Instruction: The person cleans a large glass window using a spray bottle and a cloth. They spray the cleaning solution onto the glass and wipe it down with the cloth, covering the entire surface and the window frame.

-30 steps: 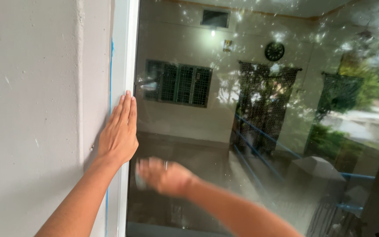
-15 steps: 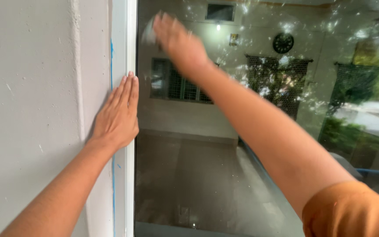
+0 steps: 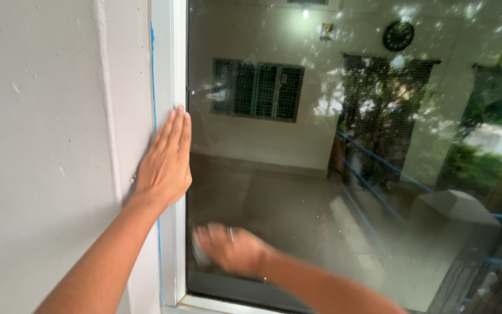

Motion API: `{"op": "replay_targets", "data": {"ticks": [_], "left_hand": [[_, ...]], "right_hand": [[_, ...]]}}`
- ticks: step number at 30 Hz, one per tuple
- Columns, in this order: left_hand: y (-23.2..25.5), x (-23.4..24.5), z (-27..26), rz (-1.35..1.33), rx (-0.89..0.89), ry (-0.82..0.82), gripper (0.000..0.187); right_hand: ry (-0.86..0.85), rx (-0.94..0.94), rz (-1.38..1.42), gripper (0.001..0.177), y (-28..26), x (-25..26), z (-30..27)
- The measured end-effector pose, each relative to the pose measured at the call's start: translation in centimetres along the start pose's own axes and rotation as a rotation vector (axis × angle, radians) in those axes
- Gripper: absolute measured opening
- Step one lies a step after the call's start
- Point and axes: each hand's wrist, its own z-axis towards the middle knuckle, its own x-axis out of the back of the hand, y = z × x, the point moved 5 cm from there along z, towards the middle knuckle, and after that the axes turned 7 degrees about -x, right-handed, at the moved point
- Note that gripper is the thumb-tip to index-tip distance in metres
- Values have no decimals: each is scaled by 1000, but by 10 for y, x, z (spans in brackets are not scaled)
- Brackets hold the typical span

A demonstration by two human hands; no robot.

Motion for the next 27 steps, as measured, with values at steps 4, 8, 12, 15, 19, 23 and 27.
{"op": "replay_targets", "data": {"ticks": [4,8,12,15,19,23,27], "left_hand": [[6,-8,-25,115,-82,-102,79],[5,-5,-22,66,-115,-64,74],[11,-1,1,33,-79,10,73],[14,4,12,28,-68,68,70],[20,8,15,-7,-73,103,70],[18,12,11,22,-73,67,72],[18,10,3,35,-67,37,73]], "right_hand": [[-129,57,402,52,-49,-3,-76],[-78,107,165,51,27,22,-45],[87,-69,-21,51,172,54,43],[30,-323,-298,66,273,60,99],[22,-476,-284,69,297,63,117],[-141,-217,-537,67,211,49,85],[-76,-1,2,56,79,30,1]]}}
